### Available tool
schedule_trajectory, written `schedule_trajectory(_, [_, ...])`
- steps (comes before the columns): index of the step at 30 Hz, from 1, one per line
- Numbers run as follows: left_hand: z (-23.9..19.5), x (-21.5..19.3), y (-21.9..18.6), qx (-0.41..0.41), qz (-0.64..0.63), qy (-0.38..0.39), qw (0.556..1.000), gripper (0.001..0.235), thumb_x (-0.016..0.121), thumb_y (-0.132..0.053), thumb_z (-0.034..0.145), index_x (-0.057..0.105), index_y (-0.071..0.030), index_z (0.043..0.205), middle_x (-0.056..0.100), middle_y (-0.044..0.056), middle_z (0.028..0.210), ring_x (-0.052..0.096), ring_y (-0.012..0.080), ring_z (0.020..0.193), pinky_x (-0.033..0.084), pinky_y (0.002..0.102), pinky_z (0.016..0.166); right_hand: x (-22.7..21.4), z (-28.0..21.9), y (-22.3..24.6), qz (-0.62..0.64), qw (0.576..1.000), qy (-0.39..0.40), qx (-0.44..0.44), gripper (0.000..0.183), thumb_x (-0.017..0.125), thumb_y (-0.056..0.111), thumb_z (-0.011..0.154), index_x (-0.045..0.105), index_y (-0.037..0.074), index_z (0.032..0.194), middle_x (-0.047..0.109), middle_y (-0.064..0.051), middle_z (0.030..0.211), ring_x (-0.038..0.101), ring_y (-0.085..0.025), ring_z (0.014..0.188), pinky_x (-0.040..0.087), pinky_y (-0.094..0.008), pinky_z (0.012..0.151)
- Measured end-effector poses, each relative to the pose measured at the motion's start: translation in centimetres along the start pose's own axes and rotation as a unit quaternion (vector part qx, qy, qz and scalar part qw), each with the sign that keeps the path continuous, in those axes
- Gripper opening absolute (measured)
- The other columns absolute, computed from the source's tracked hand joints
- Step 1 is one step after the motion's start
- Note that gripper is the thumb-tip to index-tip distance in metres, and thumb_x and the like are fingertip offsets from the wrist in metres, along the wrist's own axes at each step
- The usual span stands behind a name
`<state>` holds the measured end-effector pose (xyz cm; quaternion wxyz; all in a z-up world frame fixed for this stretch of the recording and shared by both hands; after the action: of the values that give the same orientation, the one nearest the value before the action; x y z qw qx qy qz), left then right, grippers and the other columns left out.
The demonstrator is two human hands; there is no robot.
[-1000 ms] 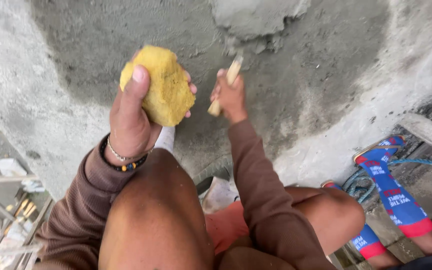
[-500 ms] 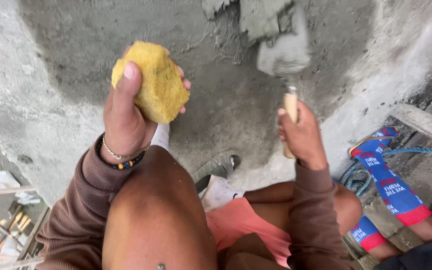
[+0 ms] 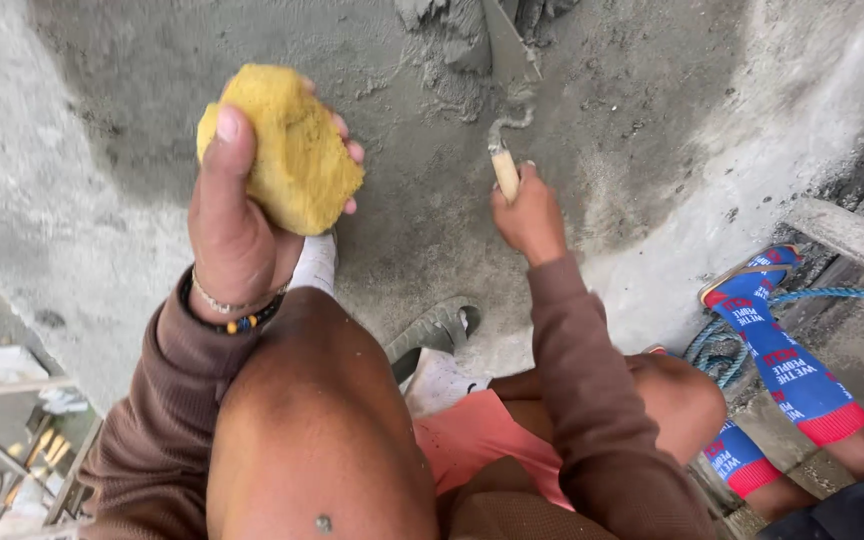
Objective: Smoothing wet cement on a concrete surface using a trowel and a sponge
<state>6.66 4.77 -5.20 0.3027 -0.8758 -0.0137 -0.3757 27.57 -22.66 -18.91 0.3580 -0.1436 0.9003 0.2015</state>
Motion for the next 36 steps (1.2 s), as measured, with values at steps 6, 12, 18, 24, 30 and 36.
schedule_trajectory(6, [-0.2,-0.1,0.3,-0.011,-0.012,-0.016,1.000,0.064,0.061,-0.051,0.096,0.054,-0.002,0.137,0.065,0.016,0.118,0.069,0.0255,0.100,0.058,0.031,0.072,-5.4,-1.4,4.9,-0.006,0.981,-0.181,-0.068,0.041,0.067,0.007,0.086,0.055,0.000,0.124,0.070,-0.017,0.082,0.066,-0.031,0.059,0.054,-0.042,0.051])
schedule_trajectory(12, [0.4,0.2,0.3,-0.004,-0.003,-0.002,1.000,0.067,0.064,-0.053,0.095,0.053,-0.002,0.137,0.065,0.016,0.115,0.070,0.0262,0.100,0.059,0.031,0.070,0.6,2.1,-1.8,-0.017,0.999,-0.049,-0.015,0.064,0.064,0.020,0.092,0.044,-0.015,0.142,0.069,-0.029,0.106,0.072,-0.038,0.085,0.059,-0.045,0.071])
schedule_trajectory(18, [1.3,0.2,0.2,-0.008,-0.002,-0.008,1.000,0.068,0.065,-0.054,0.094,0.053,-0.001,0.136,0.065,0.016,0.113,0.071,0.0268,0.099,0.060,0.031,0.070,5.6,-13.0,-4.6,0.543,0.810,0.167,0.146,0.023,0.049,0.000,0.096,0.053,0.009,0.116,0.049,0.002,0.064,0.044,-0.010,0.045,0.043,-0.026,0.038])
schedule_trajectory(24, [1.6,0.7,0.7,-0.016,0.011,-0.008,1.000,0.068,0.061,-0.054,0.096,0.053,0.000,0.137,0.066,0.016,0.115,0.071,0.0259,0.099,0.061,0.031,0.070,12.0,-0.5,-0.8,0.601,0.753,0.226,0.144,0.027,0.055,0.006,0.101,0.057,0.009,0.128,0.055,0.000,0.064,0.048,-0.012,0.042,0.042,-0.029,0.031])
schedule_trajectory(30, [0.5,0.4,0.8,-0.014,0.000,-0.008,1.000,0.067,0.063,-0.052,0.096,0.053,0.001,0.136,0.065,0.017,0.114,0.071,0.0268,0.098,0.060,0.031,0.070,7.3,9.8,7.1,0.665,0.708,0.235,-0.028,0.023,0.052,-0.003,0.097,0.056,0.008,0.118,0.047,0.005,0.065,0.039,-0.008,0.046,0.037,-0.025,0.036])
schedule_trajectory(36, [0.5,0.4,1.2,-0.018,-0.008,-0.005,1.000,0.067,0.062,-0.051,0.096,0.052,0.001,0.136,0.066,0.018,0.114,0.071,0.0263,0.098,0.061,0.031,0.069,-0.4,1.5,4.8,0.562,0.794,0.214,-0.089,0.020,0.053,0.001,0.098,0.051,0.005,0.118,0.047,0.006,0.063,0.041,-0.006,0.045,0.041,-0.022,0.037])
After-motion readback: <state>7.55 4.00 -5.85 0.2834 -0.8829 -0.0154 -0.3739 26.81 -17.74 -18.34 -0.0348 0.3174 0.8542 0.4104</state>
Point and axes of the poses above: each hand's wrist, its own z-axis towards the middle knuckle, its own x-axis out of the palm, y = z × x, the point moved 9 cm from there along z, towards the middle knuckle
